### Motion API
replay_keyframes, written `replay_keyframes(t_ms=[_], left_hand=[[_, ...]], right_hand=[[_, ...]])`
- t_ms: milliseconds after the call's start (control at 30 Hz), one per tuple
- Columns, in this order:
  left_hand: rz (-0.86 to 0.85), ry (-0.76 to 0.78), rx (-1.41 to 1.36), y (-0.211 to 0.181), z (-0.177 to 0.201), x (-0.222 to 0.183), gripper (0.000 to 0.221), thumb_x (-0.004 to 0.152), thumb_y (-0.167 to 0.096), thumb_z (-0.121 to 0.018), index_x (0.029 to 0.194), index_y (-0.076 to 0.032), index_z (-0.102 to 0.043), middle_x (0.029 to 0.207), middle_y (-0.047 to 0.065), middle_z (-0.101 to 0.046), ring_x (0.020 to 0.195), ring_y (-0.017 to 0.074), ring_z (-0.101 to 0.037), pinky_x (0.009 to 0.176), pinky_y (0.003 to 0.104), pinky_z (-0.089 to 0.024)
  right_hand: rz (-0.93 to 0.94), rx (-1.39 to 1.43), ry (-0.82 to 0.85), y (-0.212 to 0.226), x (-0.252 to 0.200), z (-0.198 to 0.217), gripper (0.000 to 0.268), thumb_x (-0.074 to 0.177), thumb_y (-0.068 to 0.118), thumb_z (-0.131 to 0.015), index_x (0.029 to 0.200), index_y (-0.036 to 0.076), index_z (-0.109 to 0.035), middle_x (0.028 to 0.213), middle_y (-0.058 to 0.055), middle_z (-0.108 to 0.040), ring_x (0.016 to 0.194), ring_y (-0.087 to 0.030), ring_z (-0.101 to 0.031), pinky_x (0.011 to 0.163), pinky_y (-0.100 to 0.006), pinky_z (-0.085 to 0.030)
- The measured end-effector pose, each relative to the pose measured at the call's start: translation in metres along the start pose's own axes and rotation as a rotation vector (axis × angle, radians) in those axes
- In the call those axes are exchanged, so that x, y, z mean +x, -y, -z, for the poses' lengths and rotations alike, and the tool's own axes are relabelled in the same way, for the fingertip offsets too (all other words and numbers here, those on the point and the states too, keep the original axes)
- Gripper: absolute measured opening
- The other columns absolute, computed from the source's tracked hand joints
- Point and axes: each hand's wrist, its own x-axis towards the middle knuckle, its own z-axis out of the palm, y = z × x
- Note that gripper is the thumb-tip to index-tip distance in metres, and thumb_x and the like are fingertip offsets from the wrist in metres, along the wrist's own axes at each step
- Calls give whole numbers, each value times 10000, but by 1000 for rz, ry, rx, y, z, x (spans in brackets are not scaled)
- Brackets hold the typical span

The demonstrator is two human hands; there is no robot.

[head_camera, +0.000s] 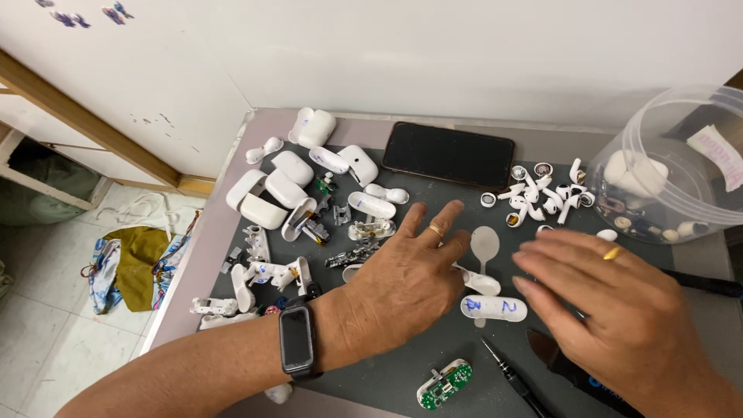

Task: Repairing and assembling wireless earbud components on a workbench

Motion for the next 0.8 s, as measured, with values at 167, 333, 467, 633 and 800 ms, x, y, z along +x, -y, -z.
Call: replay_keyframes(t_ms=[167, 333, 467, 633, 800], left_hand=[[24, -48, 98, -3, 17, -5, 160, 904, -116, -612, 868, -45, -750, 1056, 197, -662, 1259, 471, -552, 1058, 621, -438], [130, -133, 14, -6, 62, -24, 134, 1002, -24, -526, 929, 1, -636, 914, 168, -602, 821, 365, -611, 832, 500, -522], [288, -258, -70, -6, 77, -36, 59, 1024, -27, -606, 994, -19, -556, 1007, 152, -651, 709, 299, -624, 702, 416, -520], [359, -226, -212, 4, 71, -49, 267, 1028, -85, -607, 1266, -12, -512, 1031, 149, -719, 813, 326, -713, 668, 421, -568], [441, -150, -253, 23, 68, -74, 673, 1025, -28, -649, 1587, -109, -288, 927, 75, -635, 711, 305, -597, 617, 438, -487]], right_hand=[[-23, 6, -31, 7, 5, 5, 141, 872, 70, -790, 992, 0, -770, 1100, -127, -755, 1109, -334, -716, 1043, -425, -551], [21, 60, 20, 5, 1, 2, 158, 858, 80, -780, 1005, 25, -762, 1073, -102, -756, 955, -247, -727, 947, -393, -575], [17, 50, 58, 7, 1, -1, 181, 856, 101, -771, 1029, 52, -760, 1089, -74, -750, 1001, -243, -718, 972, -387, -564], [24, 32, 81, 9, 1, -7, 206, 835, 137, -777, 1007, 26, -758, 1095, -106, -748, 1078, -314, -706, 1035, -437, -552], [-82, 12, 157, 5, -4, -17, 272, 778, 185, -791, 1001, 31, -779, 1082, -119, -770, 1074, -300, -732, 1027, -457, -590]])
